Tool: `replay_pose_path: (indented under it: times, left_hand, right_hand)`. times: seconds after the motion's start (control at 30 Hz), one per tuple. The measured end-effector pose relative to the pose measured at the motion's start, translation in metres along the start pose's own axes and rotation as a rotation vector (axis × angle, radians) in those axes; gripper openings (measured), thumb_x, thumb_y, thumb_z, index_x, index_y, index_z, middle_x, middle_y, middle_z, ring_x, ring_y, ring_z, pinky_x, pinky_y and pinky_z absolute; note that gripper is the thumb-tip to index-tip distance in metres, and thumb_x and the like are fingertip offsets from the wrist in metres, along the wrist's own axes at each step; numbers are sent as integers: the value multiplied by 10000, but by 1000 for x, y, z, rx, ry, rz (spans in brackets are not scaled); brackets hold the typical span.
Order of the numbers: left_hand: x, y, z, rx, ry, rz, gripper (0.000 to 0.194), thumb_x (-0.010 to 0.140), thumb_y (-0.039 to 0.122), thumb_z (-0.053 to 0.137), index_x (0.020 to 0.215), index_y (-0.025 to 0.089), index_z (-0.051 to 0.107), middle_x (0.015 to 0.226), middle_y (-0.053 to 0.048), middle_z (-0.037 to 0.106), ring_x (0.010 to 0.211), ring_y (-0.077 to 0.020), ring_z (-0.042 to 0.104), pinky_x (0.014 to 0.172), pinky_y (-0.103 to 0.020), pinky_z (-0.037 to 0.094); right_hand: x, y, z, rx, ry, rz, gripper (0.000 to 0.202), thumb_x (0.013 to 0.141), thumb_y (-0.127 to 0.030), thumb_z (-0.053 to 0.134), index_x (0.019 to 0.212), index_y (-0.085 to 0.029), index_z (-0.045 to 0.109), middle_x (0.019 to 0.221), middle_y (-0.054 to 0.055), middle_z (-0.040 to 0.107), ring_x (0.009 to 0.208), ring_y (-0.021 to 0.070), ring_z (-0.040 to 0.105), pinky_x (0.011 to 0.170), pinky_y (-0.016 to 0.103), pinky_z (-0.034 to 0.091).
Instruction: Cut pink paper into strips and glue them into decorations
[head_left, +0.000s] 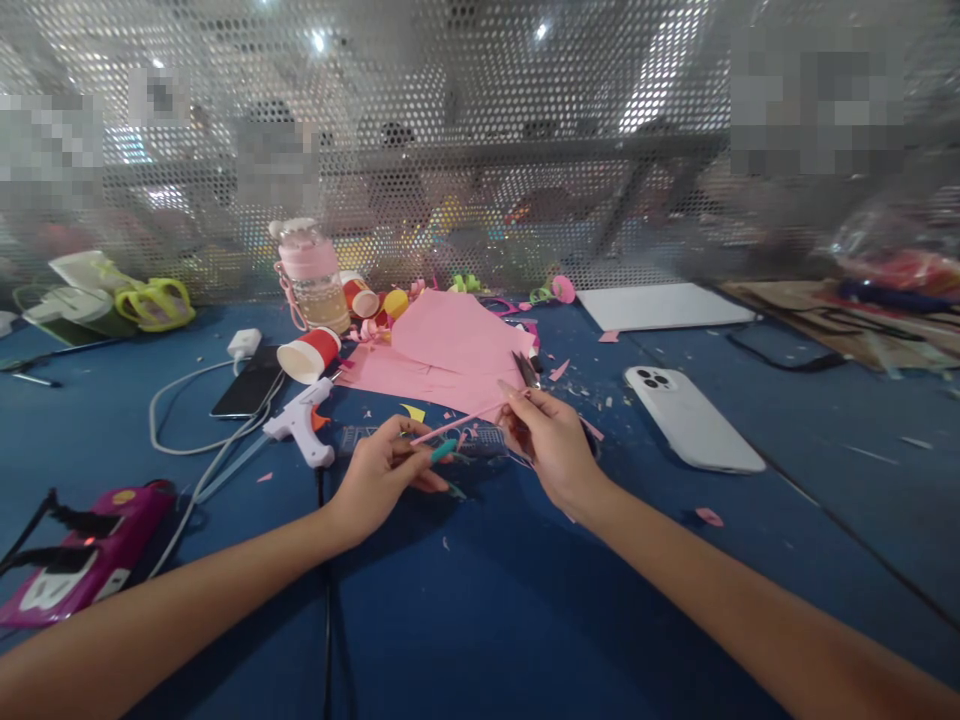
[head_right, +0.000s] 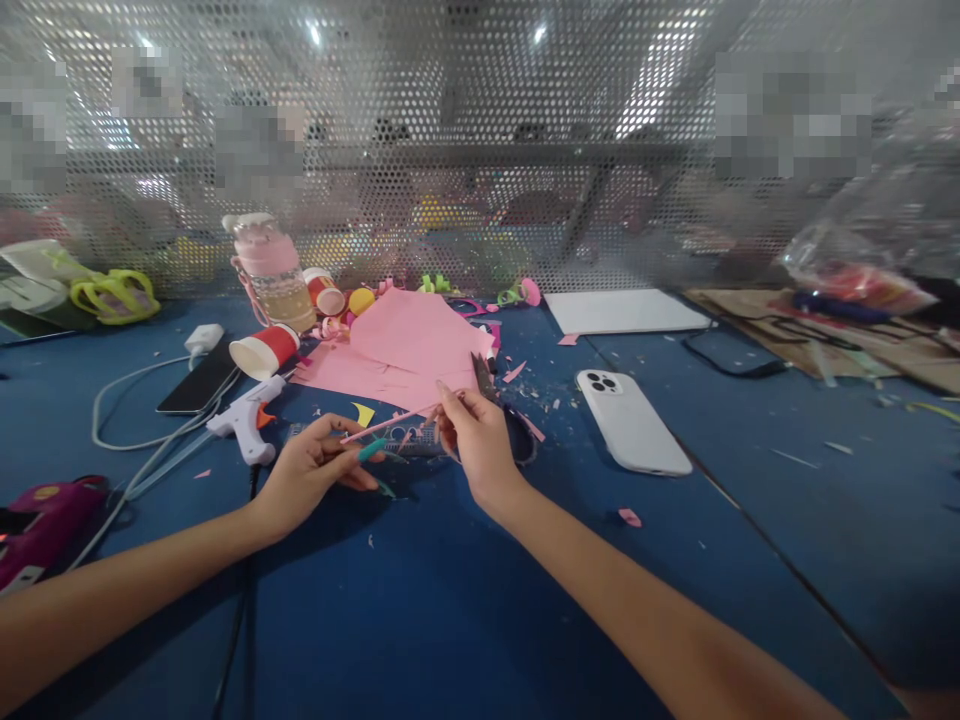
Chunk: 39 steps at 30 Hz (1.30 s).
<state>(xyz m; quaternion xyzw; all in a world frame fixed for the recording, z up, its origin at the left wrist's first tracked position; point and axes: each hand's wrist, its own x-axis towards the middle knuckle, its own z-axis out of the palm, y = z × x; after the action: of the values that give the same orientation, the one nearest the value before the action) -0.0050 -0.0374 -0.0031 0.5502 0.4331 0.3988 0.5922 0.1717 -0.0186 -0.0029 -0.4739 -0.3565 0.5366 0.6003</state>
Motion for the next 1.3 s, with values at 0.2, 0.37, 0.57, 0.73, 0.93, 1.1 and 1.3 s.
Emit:
replay_pose_path:
  times: [0.2, 0.37, 0.57, 0.73, 0.93, 1.1, 1.3]
  left_hand:
    - [0, 1, 0, 36, 44, 19, 243, 723, 357, 618, 781, 166, 479, 723, -41, 699, 505, -121, 654, 501, -212, 542]
    - [0, 1, 0, 72, 53, 37, 273, 746, 419, 584, 730, 166, 483, 690, -38, 687, 474, -112, 637, 466, -203, 523]
    - [-1, 1, -1, 106, 49, 63, 342, 774, 490, 529, 794, 150, 546, 700, -43, 684, 462, -100, 623, 460, -198, 515]
    - [-1, -1, -2, 81, 61, 81, 419, 756, 553, 518, 819, 141, 561, 674, -39, 673, 453, -107, 615, 447, -206, 508]
    - [-1, 1, -2, 38, 66, 85, 421, 745, 556, 533, 804, 141, 565, 658, -36, 671, 447, -107, 608, 442, -204, 500]
    - [-2, 5, -1, -27, 111, 82, 405, 739, 559, 532, 787, 157, 520, 624, -22, 666, 429, -113, 604, 432, -214, 500]
    - [0, 2, -1, 11, 50, 69, 395, 735, 525, 558, 860, 153, 514, 689, -36, 676, 449, -107, 610, 443, -204, 495]
  right_hand:
    - [1, 0, -1, -3, 0, -25, 289, 589, -378, 676, 488, -195, 476, 434, -66, 411, 342, 38, 351, 313, 200, 217]
    - [0, 0, -2, -16, 1, -67, 321, 594, -414, 681, 490, -200, 466, 432, -63, 411, 336, 41, 351, 309, 206, 215]
    - [0, 0, -3, -27, 5, -92, 328, 628, -410, 667, 475, -194, 473, 402, -72, 389, 314, 35, 345, 302, 200, 215]
    - [-1, -1, -2, -2, 12, -77, 345, 633, -384, 682, 454, -189, 460, 382, -79, 381, 292, 28, 327, 304, 205, 205]
    - [-3, -2, 0, -18, 10, -81, 351, 646, -392, 669, 450, -194, 455, 384, -78, 382, 291, 30, 316, 310, 219, 204]
    - [-3, -3, 0, 16, 26, -76, 340, 615, -386, 684, 459, -200, 446, 410, -74, 403, 303, 33, 332, 309, 219, 212]
    - [-2, -1, 0, 23, 27, -71, 347, 619, -411, 678, 470, -204, 443, 393, -76, 402, 296, 35, 324, 309, 220, 218]
